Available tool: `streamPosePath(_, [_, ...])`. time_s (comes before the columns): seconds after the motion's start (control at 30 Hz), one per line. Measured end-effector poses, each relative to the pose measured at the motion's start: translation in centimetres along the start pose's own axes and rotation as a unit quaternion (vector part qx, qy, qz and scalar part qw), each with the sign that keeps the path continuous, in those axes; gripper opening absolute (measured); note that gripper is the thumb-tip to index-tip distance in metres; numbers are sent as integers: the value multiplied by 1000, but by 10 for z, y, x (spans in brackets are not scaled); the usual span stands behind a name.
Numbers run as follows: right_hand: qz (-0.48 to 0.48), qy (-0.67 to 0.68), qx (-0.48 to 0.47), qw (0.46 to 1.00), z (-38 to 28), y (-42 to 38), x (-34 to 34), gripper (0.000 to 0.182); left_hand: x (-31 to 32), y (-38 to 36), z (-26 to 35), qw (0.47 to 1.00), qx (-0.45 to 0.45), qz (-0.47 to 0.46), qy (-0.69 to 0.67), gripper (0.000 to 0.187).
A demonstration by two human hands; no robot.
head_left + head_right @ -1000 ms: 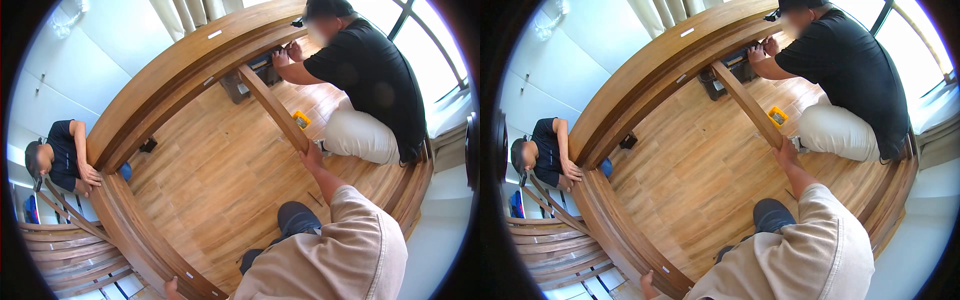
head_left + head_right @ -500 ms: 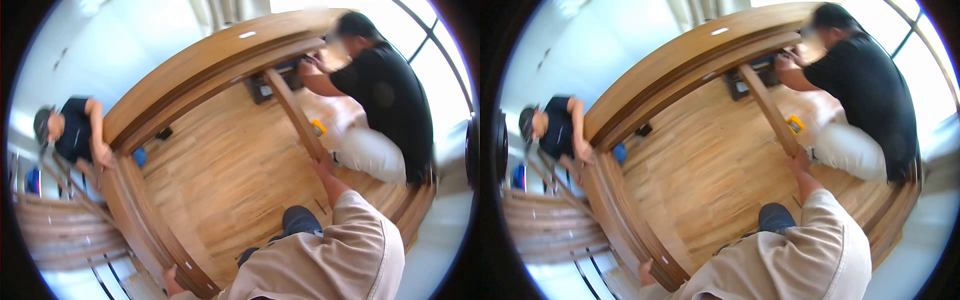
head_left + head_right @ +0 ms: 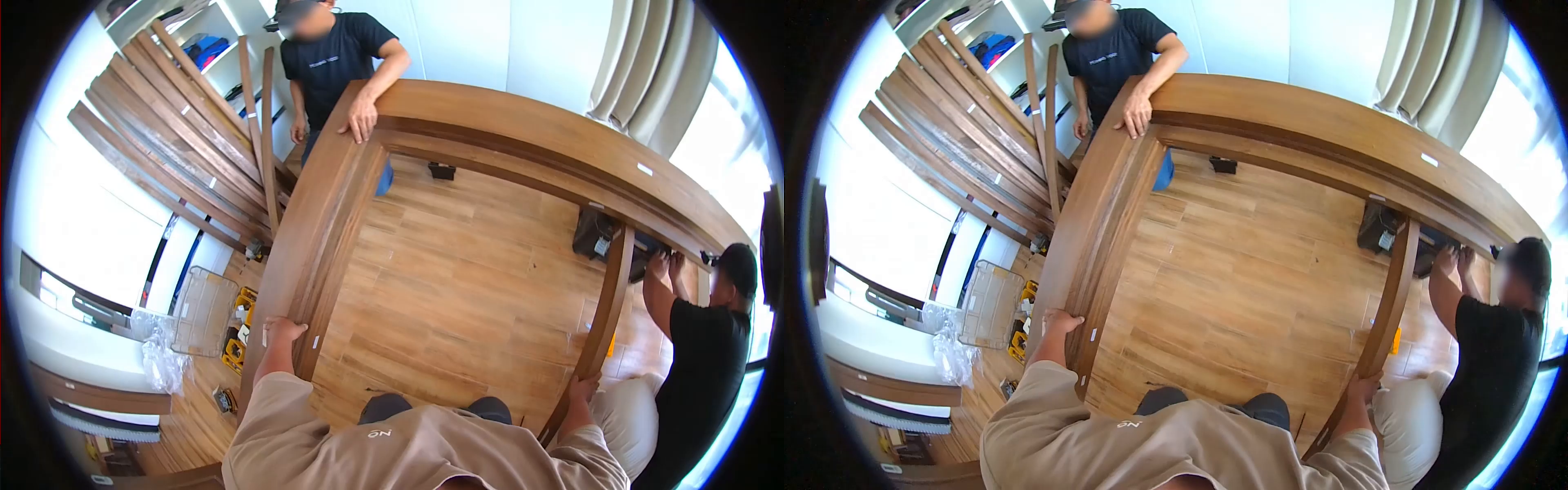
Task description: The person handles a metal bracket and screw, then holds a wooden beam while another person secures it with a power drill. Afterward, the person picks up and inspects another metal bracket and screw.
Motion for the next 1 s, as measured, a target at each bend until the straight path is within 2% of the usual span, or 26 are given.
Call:
streamPosePath(0.03, [-29,-8,26,999,-5,-4,-6,93,-6,-8,3,1000,-8,-8,-5,113])
streamPosePath(0.13, [-52,-37,41,997,0,7,3,97,-31,-41,6,996,-27,-38,-71,117])
streamPosePath(0.27, [-59,-42,51,996,21,29,30,102,-22,-28,1,995,-26,-35,-85,119])
streamPosePath(0.43, [-82,-34,19,996,32,39,40,108,-3,2,-6,996,-8,-41,-76,123])
streamPosePath(0.57, [-54,-36,-2,998,35,32,44,105,-2,8,-9,995,0,-53,-81,124])
streamPosePath(0.8, [-99,-21,21,995,15,17,26,118,-13,2,-19,991,117,-50,-41,111])
streamPosePath(0.87, [-102,-18,-3,995,17,16,24,115,-5,5,-22,986,160,-34,-19,109])
streamPosePath(0.93, [-150,-170,-70,971,27,33,41,107,8,8,-27,986,147,46,-62,104])
streamPosePath(0.97, [-92,-115,-60,987,19,18,26,88,11,4,-28,984,151,59,-72,104])
streamPosePath(1.0, [-153,-215,-158,952,13,20,18,71,9,-6,-29,981,160,72,-80,103])
Point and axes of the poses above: each hand's wrist, its own y-axis towards the middle knuckle, its own x-axis out of the palm, z = x × y, the point moved 1 cm from there along y, towards the middle knuckle
